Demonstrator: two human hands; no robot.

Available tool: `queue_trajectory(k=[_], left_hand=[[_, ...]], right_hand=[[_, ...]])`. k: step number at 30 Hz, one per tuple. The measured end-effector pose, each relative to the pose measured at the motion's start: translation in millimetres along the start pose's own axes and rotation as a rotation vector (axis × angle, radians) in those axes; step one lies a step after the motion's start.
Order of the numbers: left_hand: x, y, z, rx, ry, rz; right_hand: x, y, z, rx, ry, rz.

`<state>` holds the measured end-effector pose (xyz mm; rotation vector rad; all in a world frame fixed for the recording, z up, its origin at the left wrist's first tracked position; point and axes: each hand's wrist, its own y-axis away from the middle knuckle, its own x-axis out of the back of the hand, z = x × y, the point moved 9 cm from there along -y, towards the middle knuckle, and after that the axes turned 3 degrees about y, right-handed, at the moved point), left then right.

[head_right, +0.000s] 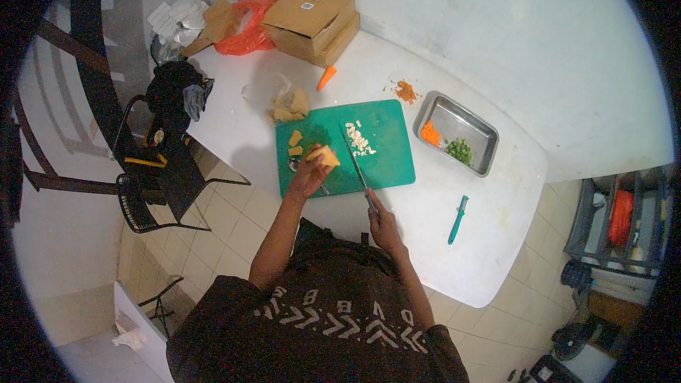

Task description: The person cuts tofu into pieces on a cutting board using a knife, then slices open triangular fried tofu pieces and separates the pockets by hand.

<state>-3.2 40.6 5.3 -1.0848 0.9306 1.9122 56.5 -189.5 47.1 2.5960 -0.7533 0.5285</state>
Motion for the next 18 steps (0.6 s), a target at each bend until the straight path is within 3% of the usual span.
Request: queue_trajectory(k=[8, 18], left_hand=[[33, -5, 1, -0.069, -0.058, 0.104], [12, -3, 9, -0.07, -0.134, 0.108]], right_hand=[[-1, 2, -3, 0.004, -0.033, -0.005], [-1, 1, 2, -0.002, -0.01, -0.014]])
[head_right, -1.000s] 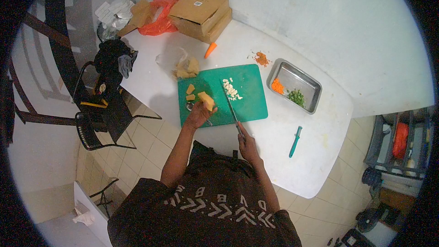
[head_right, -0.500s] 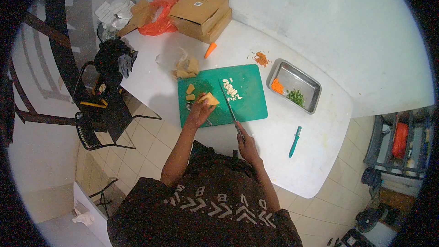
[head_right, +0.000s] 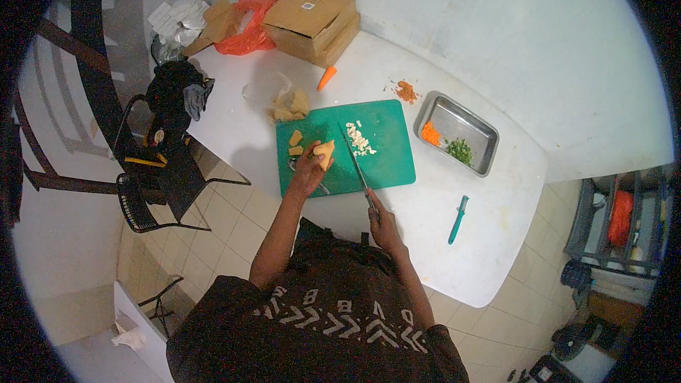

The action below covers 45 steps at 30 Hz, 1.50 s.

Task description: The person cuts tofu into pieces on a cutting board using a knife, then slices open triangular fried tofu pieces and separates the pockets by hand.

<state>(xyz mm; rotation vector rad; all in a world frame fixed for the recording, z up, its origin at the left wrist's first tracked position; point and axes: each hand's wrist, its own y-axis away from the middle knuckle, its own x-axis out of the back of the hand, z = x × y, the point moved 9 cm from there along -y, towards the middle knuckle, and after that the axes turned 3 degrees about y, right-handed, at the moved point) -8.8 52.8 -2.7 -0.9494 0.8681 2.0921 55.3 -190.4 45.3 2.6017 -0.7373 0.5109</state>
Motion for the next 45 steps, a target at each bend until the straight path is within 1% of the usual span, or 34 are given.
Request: queue_trajectory(k=[3, 5, 6, 8, 9, 11, 12, 13, 14, 18, 19, 21, 25, 27, 28, 30, 32, 40, 42, 45], left_hand=[[-7, 3, 0, 0.03, 0.061, 0.024], [-4, 1, -5, 0.052, 0.171, 0.043], [8, -2, -10, 0.053, 0.17, 0.043], [27, -9, -21, 0.074, 0.26, -0.064], [23, -9, -20, 0.075, 0.259, -0.064], [25, -8, -23, 0.119, 0.3, 0.057], [23, -7, -21, 0.12, 0.3, 0.057], [16, -5, -20, 0.13, 0.317, 0.014], [10, -4, -19, 0.14, 0.335, -0.031], [5, -5, -19, 0.162, 0.374, -0.06], [6, -4, -19, 0.156, 0.377, -0.041], [6, -4, -19, 0.149, 0.381, -0.022], [11, -4, -17, 0.124, 0.331, 0.037], [19, -6, -19, 0.126, 0.298, 0.066], [21, -8, -20, 0.126, 0.314, 0.038], [22, -10, -19, 0.126, 0.329, 0.01], [27, -9, -21, 0.156, 0.353, 0.103], [39, -11, -23, 0.126, 0.476, 0.18], [41, -11, -22, 0.122, 0.495, 0.188], [36, -8, -21, 0.122, 0.538, 0.176]], right_hand=[[1, -1, -2, 0.053, 0.0, 0.043], [2, 0, 0, 0.046, -0.002, 0.046], [3, -1, 0, 0.04, -0.003, 0.048], [5, 0, -6, 0.064, -0.011, 0.07], [7, 1, -8, 0.089, -0.018, 0.09], [7, 0, -7, 0.083, -0.037, 0.09], [6, 0, -6, 0.077, -0.054, 0.088], [5, 1, -4, 0.076, -0.055, 0.087], [5, 1, -3, 0.072, -0.062, 0.076], [5, 1, -4, 0.064, -0.069, 0.031], [5, 1, -6, 0.065, -0.07, 0.031], [1, 2, -7, -0.009, -0.105, -0.026], [0, 1, -18, -0.026, -0.071, -0.094], [-1, 0, -27, 0.038, -0.052, -0.091], [0, -1, -33, 0.059, -0.046, -0.089], [-3, 0, -34, 0.023, -0.071, -0.139], [-7, 0, -32, 0.037, -0.076, -0.157], [-7, 4, -35, 0.06, -0.061, -0.161], [-3, 4, -41, 0.231, -0.012, -0.058], [-2, 5, -37, 0.213, -0.009, -0.063]])
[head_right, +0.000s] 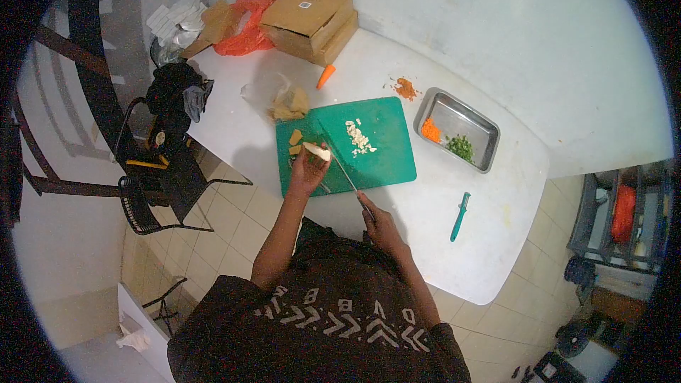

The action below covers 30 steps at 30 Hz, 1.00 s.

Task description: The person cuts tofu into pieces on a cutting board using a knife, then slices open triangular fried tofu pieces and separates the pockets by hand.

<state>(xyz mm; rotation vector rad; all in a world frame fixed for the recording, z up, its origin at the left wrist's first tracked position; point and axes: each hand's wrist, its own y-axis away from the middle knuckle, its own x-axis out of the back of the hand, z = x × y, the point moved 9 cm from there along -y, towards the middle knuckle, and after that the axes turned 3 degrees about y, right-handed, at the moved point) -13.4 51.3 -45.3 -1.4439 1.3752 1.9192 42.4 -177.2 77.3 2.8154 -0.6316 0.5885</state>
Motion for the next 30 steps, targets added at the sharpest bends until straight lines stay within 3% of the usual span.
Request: queue_trajectory(k=[18, 23, 30], left_hand=[[-19, 10, -12, 0.027, 0.102, 0.026], [0, -12, -5, 0.068, 0.131, -0.148], [17, -16, -2, 0.049, 0.072, -0.062]], right_hand=[[2, 3, -4, -0.112, -0.036, -0.057], [2, 3, -5, -0.115, -0.047, -0.063], [1, 1, -4, -0.091, -0.055, -0.052]])
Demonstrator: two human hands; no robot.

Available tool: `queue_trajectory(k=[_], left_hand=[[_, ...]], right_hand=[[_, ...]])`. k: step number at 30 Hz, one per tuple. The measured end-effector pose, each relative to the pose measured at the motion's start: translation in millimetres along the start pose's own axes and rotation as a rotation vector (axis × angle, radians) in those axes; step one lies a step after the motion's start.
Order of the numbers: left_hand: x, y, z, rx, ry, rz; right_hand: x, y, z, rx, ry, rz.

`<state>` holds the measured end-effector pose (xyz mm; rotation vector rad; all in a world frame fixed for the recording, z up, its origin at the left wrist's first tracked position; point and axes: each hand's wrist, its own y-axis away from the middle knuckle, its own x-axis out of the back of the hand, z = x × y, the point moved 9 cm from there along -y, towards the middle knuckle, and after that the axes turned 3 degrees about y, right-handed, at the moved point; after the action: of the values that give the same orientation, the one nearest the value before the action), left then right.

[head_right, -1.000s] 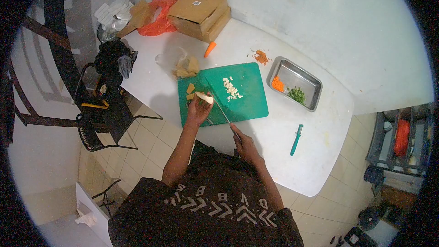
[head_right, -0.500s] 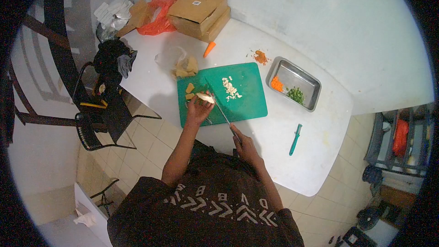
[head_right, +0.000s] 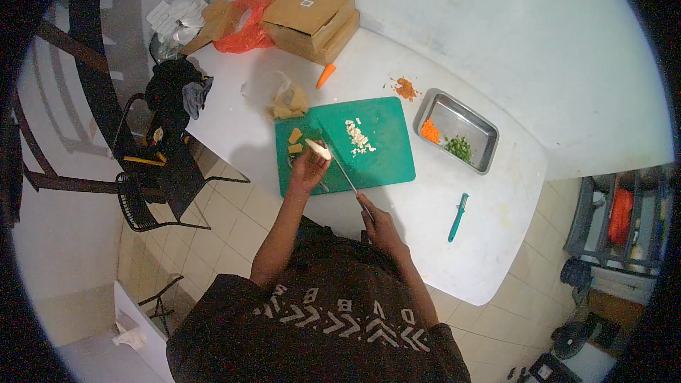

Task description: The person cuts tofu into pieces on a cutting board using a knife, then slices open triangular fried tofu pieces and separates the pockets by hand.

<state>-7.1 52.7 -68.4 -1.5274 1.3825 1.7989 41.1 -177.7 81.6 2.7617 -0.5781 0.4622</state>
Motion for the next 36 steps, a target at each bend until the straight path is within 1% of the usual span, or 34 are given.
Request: queue_trajectory(k=[3, 5, 7, 9, 11, 12, 14, 15, 17, 18, 20, 21, 22, 23, 24, 25, 26, 27, 29, 30, 32, 34, 36], left_hand=[[-8, 4, -4, 0.004, -0.034, 0.001], [-14, 11, -4, -0.059, -0.058, 0.076], [-4, 7, -1, -0.046, -0.121, 0.058], [10, -3, 4, -0.033, -0.183, 0.04], [27, -15, 18, -0.108, -0.559, 0.144], [18, -14, 14, -0.107, -0.558, 0.146], [-13, -5, 27, -0.32, -1.141, 0.312], [-6, -16, 28, -0.32, -1.141, 0.312], [-2, -39, 39, -0.502, -1.557, 0.249], [-8, -38, 38, -0.501, -1.556, 0.247], [-35, -34, 23, -0.499, -2.11, 0.171], [-32, -35, 23, -0.499, -2.109, 0.169], [-34, -34, 20, -0.551, -2.12, 0.11], [-36, -33, 16, -0.603, -2.129, 0.05], [-38, -31, 13, -0.602, -2.13, 0.046], [-54, -18, 14, -0.856, -2.174, 0.036], [-69, -2, 13, -1.117, -2.199, 0.026], [-64, -2, 15, -1.115, -2.203, 0.025], [-44, -9, 22, -0.917, -2.099, 0.02], [-47, -6, 23, -0.919, -2.099, 0.028], [-42, -10, 23, -0.751, -2.093, 0.081], [-52, -4, 21, -0.749, -2.082, 0.112], [-57, -3, 22, -0.749, -2.07, 0.138]], right_hand=[[-1, 0, 5, -0.062, 0.012, -0.024], [0, 0, 4, -0.019, 0.013, 0.001], [2, 0, 0, 0.024, 0.013, 0.028], [2, 0, 2, -0.02, 0.025, 0.019], [2, 1, 9, 0.014, 0.05, 0.051], [4, 1, 9, 0.048, 0.075, 0.082], [5, 1, 11, 0.047, 0.075, 0.096], [7, 1, 11, 0.047, 0.074, 0.112], [8, 2, 13, 0.05, 0.068, 0.129], [9, 2, 15, 0.055, 0.061, 0.144], [8, 3, 18, 0.068, 0.058, 0.164], [9, 4, 19, 0.075, 0.057, 0.175], [10, 4, 20, 0.081, 0.057, 0.186], [8, 3, 26, 0.041, 0.058, 0.168], [7, 3, 31, 0.019, 0.057, 0.161], [6, 2, 35, -0.003, 0.057, 0.153], [6, 1, 34, 0.032, 0.082, 0.166], [6, 0, 30, 0.067, 0.105, 0.179], [5, -3, 31, 0.031, 0.136, 0.14], [3, -5, 35, -0.003, 0.172, 0.099], [0, -12, 33, 0.024, 0.18, 0.088], [-3, -16, 34, 0.051, 0.19, 0.08], [-7, -21, 43, 0.006, 0.197, 0.05]])
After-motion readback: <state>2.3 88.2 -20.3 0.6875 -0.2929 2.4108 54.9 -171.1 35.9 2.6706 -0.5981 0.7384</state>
